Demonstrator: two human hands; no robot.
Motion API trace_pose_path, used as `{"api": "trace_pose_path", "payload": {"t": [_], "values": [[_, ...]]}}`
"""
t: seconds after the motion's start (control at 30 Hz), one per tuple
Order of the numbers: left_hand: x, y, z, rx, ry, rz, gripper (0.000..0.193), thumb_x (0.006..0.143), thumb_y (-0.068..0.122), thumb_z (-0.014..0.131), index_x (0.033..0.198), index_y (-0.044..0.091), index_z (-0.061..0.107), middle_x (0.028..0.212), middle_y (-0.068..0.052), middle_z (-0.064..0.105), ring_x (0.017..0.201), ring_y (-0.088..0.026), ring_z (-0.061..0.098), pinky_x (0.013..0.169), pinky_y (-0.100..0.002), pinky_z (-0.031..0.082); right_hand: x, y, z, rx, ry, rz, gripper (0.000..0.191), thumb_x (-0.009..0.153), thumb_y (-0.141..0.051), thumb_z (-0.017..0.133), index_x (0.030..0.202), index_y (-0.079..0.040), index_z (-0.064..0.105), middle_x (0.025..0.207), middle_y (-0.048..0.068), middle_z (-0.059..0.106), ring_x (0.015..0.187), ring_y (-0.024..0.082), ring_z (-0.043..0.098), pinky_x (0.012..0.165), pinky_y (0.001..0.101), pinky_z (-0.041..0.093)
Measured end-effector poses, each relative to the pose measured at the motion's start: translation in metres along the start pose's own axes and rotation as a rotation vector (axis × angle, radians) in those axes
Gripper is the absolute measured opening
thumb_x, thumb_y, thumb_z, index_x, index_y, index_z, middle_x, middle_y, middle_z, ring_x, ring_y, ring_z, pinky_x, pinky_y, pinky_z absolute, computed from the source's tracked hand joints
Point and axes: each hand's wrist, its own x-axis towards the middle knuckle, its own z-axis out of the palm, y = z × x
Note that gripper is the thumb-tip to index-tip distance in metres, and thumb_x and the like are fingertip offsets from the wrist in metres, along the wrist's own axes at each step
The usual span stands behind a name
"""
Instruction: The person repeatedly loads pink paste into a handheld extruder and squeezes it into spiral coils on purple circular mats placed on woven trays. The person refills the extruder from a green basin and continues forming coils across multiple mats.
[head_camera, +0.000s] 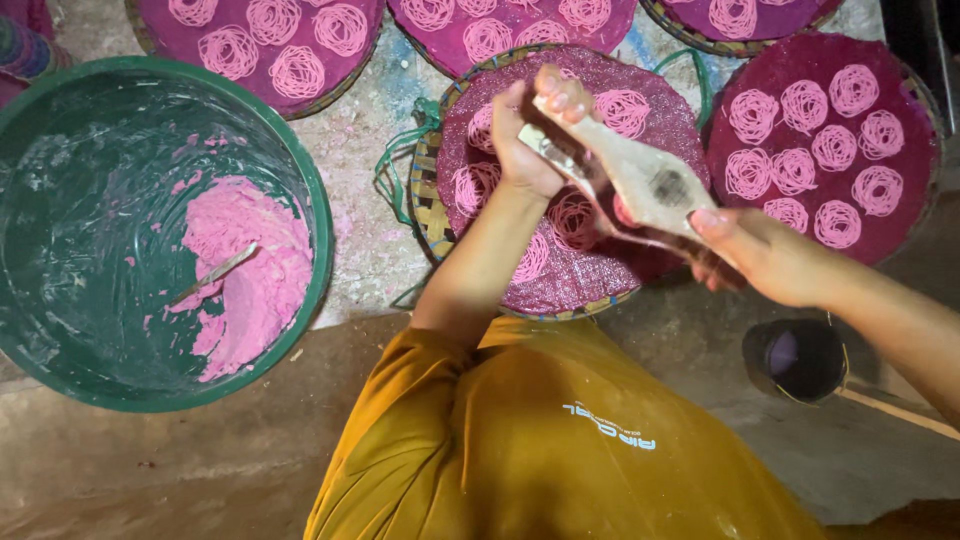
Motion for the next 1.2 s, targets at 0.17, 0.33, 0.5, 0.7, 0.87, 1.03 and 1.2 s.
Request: {"api": "trace_pose_path", "payload": {"t": [0.17,0.33,0.5,0.7,0.87,1.03,1.2], "values": [[0.023,0.001,-0.002,0.026,0.035,-0.046,0.031,0.093,0.043,0.051,0.095,0.012,0.056,0.086,-0.002,0.058,0.088,-0.019,0.059,0.091,-0.04,0.048,0.009,0.003,-0.004,0.007,0.128,-0.087,0.067,0.103,-0.062,0.033,0.09,-0.003,0.064,0.074,0.006,0.063,0.066,0.016,0.06,0.06,0.0342,0.046],[0.003,0.015,-0.016,0.746,0.335,-0.489,0.05,0.096,0.045,0.048,0.113,0.002,0.068,0.107,-0.019,0.072,0.071,-0.016,0.06,0.065,-0.035,0.044,0.012,0.013,-0.003,0.063,0.057,-0.164,0.067,0.103,-0.061,0.033,0.089,-0.003,0.063,0.073,0.005,0.065,0.066,0.016,0.06,0.06,0.033,0.048],[-0.037,0.003,-0.03,1.095,0.48,-0.854,0.047,0.104,0.045,0.037,0.135,0.018,0.061,0.089,-0.013,0.074,0.045,-0.008,0.046,0.043,-0.027,0.037,0.018,0.026,-0.006,0.03,0.136,-0.282,0.062,0.102,-0.061,0.034,0.095,-0.006,0.062,0.076,0.003,0.064,0.069,0.014,0.062,0.063,0.0306,0.049],[-0.085,0.02,0.002,2.163,0.006,-0.703,0.072,0.096,0.027,0.054,0.165,0.014,0.038,0.125,0.0,0.076,0.08,-0.026,0.073,0.074,-0.035,0.057,0.029,0.049,-0.01,0.095,0.233,-0.246,0.068,0.103,-0.065,0.036,0.095,-0.004,0.064,0.077,0.006,0.066,0.071,0.015,0.061,0.065,0.0305,0.048],[-0.08,0.038,0.026,2.211,-0.129,-0.392,0.044,0.104,0.027,0.056,0.148,0.021,0.059,0.139,-0.006,0.066,0.109,-0.025,0.074,0.087,-0.04,0.061,0.016,0.061,-0.017,0.291,0.134,-0.294,0.073,0.101,-0.07,0.031,0.103,-0.005,0.066,0.084,0.004,0.067,0.075,0.013,0.063,0.064,0.0286,0.047],[-0.01,0.008,0.028,0.408,0.065,-0.243,0.059,0.098,0.049,0.054,0.142,0.01,0.056,0.134,-0.006,0.063,0.13,-0.021,0.06,0.119,-0.042,0.042,0.006,0.046,-0.018,0.392,-0.17,-0.078,0.074,0.096,-0.068,0.029,0.105,-0.006,0.069,0.085,0.007,0.073,0.075,0.017,0.067,0.066,0.0321,0.052],[0.04,-0.033,0.012,-0.107,-0.057,-0.172,0.045,0.111,0.054,0.047,0.099,0.013,0.058,0.09,-0.001,0.056,0.096,-0.019,0.058,0.111,-0.042,0.045,0.007,0.024,-0.051,0.242,-0.015,0.167,0.07,0.098,-0.061,0.029,0.1,-0.004,0.07,0.081,0.009,0.073,0.071,0.02,0.066,0.067,0.0375,0.054]]}}
